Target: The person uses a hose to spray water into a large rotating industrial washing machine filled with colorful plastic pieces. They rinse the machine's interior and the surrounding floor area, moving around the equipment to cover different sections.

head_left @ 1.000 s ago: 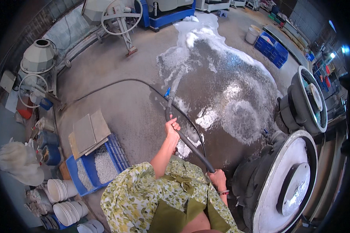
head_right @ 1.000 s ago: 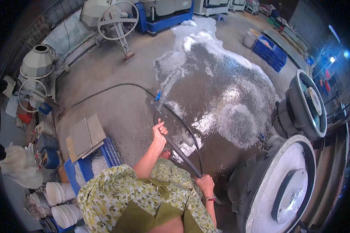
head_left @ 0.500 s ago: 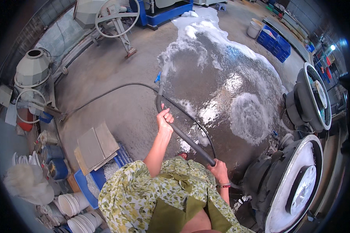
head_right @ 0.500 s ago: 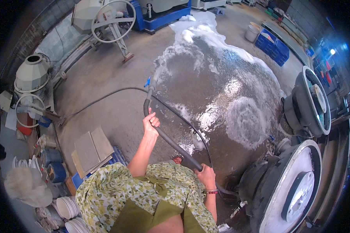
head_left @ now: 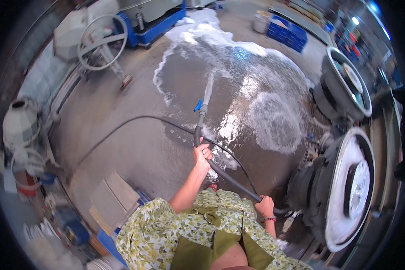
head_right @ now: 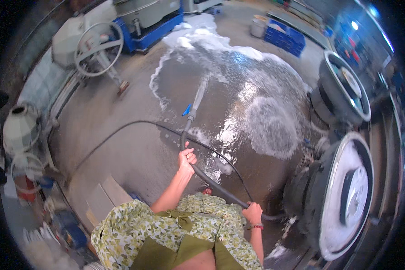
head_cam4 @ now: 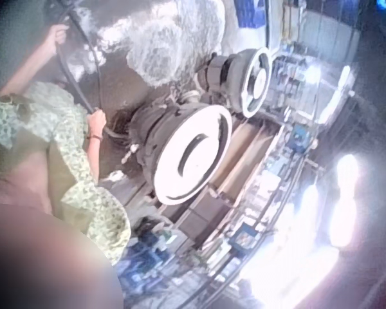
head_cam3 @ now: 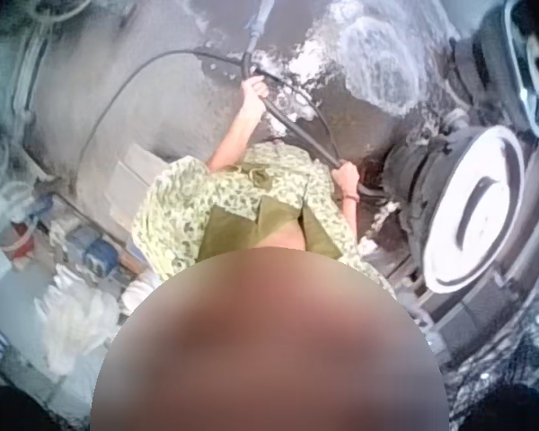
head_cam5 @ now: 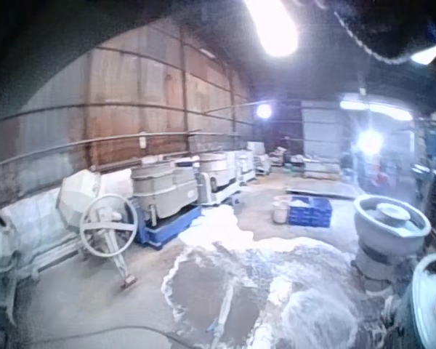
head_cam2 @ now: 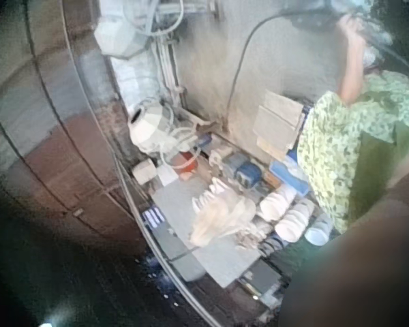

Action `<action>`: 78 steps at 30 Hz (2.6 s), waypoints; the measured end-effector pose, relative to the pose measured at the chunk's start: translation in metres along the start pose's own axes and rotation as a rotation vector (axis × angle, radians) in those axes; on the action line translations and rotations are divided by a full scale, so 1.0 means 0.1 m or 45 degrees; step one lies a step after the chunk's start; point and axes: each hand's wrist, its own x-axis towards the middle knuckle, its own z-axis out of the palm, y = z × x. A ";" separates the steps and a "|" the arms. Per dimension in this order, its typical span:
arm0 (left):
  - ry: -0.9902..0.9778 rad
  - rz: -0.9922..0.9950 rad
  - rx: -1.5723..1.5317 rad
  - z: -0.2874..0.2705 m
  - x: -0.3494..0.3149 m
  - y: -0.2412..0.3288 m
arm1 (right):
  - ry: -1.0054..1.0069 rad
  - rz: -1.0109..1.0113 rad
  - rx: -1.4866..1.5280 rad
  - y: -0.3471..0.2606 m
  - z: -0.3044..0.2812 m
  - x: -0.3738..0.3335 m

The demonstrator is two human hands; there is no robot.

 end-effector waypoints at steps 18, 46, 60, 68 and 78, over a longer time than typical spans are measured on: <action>-0.144 -0.851 0.349 -0.10 0.90 -1.30 | 0.027 0.547 0.237 0.13 0.13 -0.77; -0.118 -1.006 0.624 -1.26 -2.13 -3.40 | 0.749 0.704 0.288 3.40 1.13 -2.98; -0.512 -0.835 0.898 -0.86 -2.42 -3.68 | 0.365 0.839 0.367 3.10 1.40 -3.17; -0.401 -1.033 0.910 -1.06 -2.15 -3.38 | 0.249 0.643 0.328 3.11 1.41 -3.11; -0.302 -1.019 0.811 -1.74 -2.90 -4.10 | 0.499 0.625 0.725 4.20 1.84 -4.21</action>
